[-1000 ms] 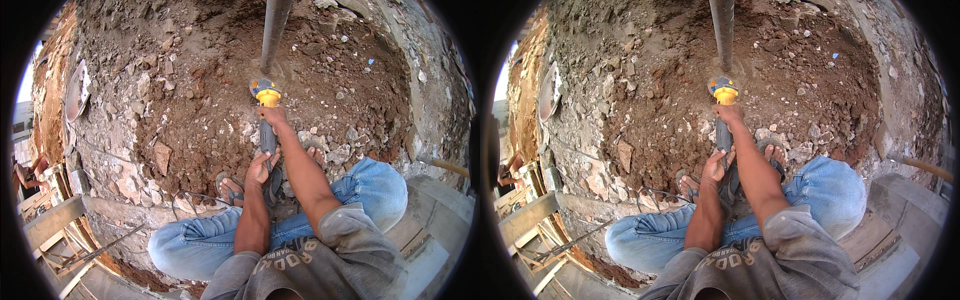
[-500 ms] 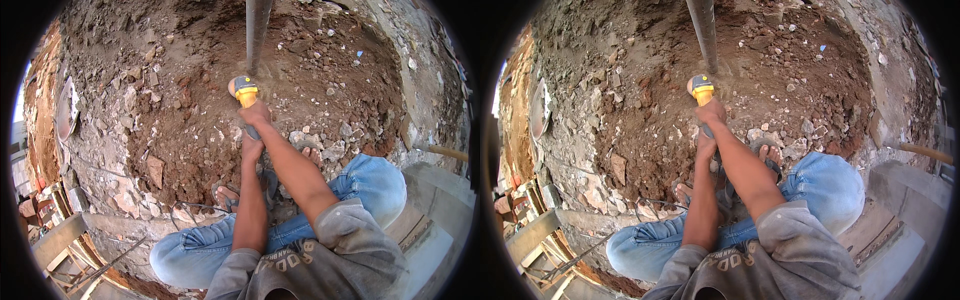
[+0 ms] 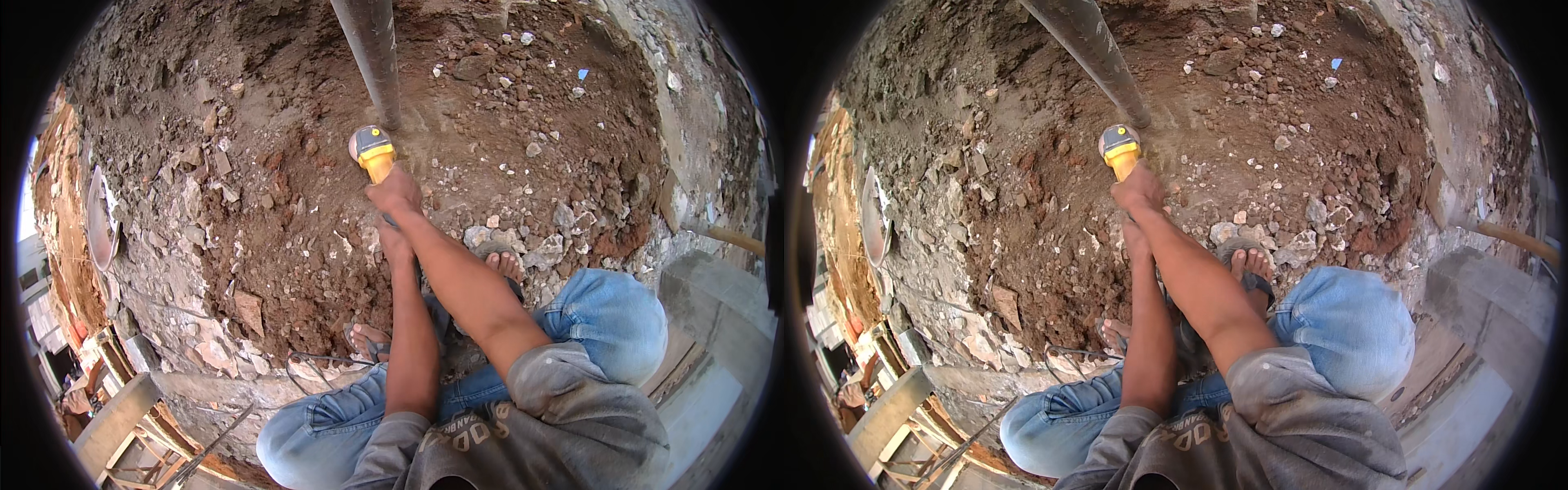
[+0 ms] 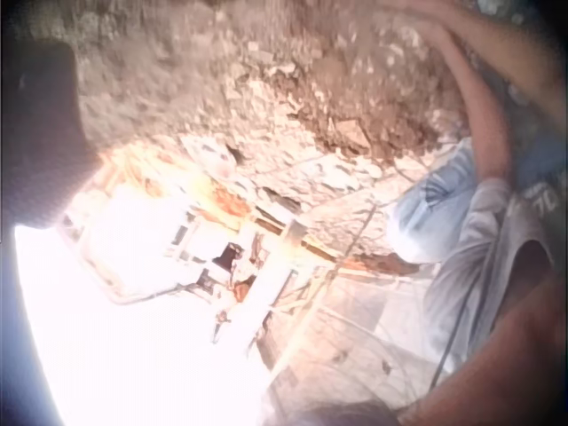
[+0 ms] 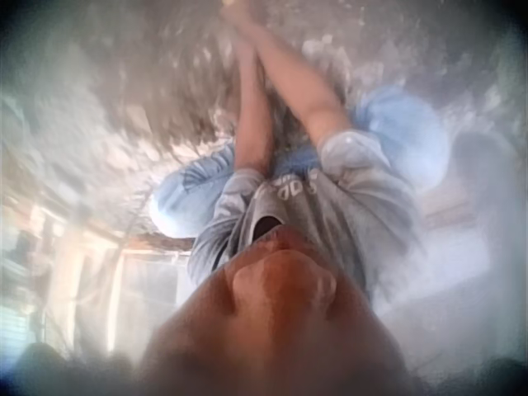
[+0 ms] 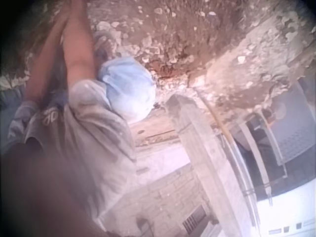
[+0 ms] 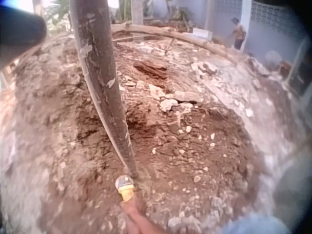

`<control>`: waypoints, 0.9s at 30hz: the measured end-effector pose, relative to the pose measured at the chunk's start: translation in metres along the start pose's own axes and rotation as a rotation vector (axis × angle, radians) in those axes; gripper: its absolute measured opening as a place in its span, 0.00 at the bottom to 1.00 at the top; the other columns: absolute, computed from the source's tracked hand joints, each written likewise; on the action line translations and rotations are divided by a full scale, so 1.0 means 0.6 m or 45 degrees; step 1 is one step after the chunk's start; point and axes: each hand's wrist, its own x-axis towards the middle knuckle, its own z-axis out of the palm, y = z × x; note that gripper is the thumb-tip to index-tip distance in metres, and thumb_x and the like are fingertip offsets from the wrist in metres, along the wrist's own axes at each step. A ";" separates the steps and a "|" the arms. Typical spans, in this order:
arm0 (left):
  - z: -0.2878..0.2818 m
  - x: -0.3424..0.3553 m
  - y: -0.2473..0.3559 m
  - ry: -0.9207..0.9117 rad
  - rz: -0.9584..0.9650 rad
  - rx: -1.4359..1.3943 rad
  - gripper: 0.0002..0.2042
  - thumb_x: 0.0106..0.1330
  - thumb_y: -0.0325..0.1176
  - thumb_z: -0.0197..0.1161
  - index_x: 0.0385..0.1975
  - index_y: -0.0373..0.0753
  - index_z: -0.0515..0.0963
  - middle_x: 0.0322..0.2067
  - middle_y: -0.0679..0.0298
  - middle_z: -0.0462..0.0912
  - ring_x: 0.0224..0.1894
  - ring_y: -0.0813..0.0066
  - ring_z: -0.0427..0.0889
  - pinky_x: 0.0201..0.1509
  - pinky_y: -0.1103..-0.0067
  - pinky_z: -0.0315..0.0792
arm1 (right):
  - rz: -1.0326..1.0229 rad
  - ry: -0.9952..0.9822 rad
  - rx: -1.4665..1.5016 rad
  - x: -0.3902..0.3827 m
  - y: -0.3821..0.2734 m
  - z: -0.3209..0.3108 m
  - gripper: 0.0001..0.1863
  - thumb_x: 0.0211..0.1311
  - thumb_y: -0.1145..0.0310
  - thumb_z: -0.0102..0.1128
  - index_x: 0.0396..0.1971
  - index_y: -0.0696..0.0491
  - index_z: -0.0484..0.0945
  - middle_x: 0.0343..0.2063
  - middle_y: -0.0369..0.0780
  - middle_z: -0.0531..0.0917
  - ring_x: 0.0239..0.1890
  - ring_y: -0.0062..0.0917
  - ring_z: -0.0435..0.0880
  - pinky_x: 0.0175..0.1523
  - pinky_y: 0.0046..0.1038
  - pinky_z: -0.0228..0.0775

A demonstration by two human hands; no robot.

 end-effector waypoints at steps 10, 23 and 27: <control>0.024 -0.020 0.047 -0.081 0.022 -0.531 0.32 0.66 0.52 0.62 0.58 0.31 0.67 0.54 0.50 0.75 0.51 0.66 0.79 0.50 0.69 0.75 | -0.013 -0.019 -0.001 0.017 0.005 -0.007 0.37 0.50 0.61 0.69 0.59 0.59 0.66 0.49 0.53 0.83 0.55 0.45 0.82 0.61 0.41 0.72; 0.019 0.022 0.020 0.040 0.049 0.129 0.35 0.64 0.57 0.58 0.60 0.32 0.66 0.55 0.44 0.75 0.59 0.49 0.74 0.60 0.63 0.67 | -0.038 -0.068 -0.008 0.036 0.004 0.004 0.40 0.49 0.60 0.71 0.62 0.59 0.65 0.50 0.53 0.82 0.55 0.45 0.82 0.62 0.40 0.72; 0.021 0.024 0.025 0.022 0.043 -0.010 0.35 0.63 0.57 0.60 0.58 0.31 0.67 0.52 0.44 0.76 0.57 0.49 0.76 0.58 0.62 0.68 | -0.055 -0.034 -0.010 0.040 0.007 0.008 0.39 0.50 0.59 0.70 0.61 0.57 0.66 0.49 0.53 0.83 0.55 0.45 0.82 0.62 0.40 0.72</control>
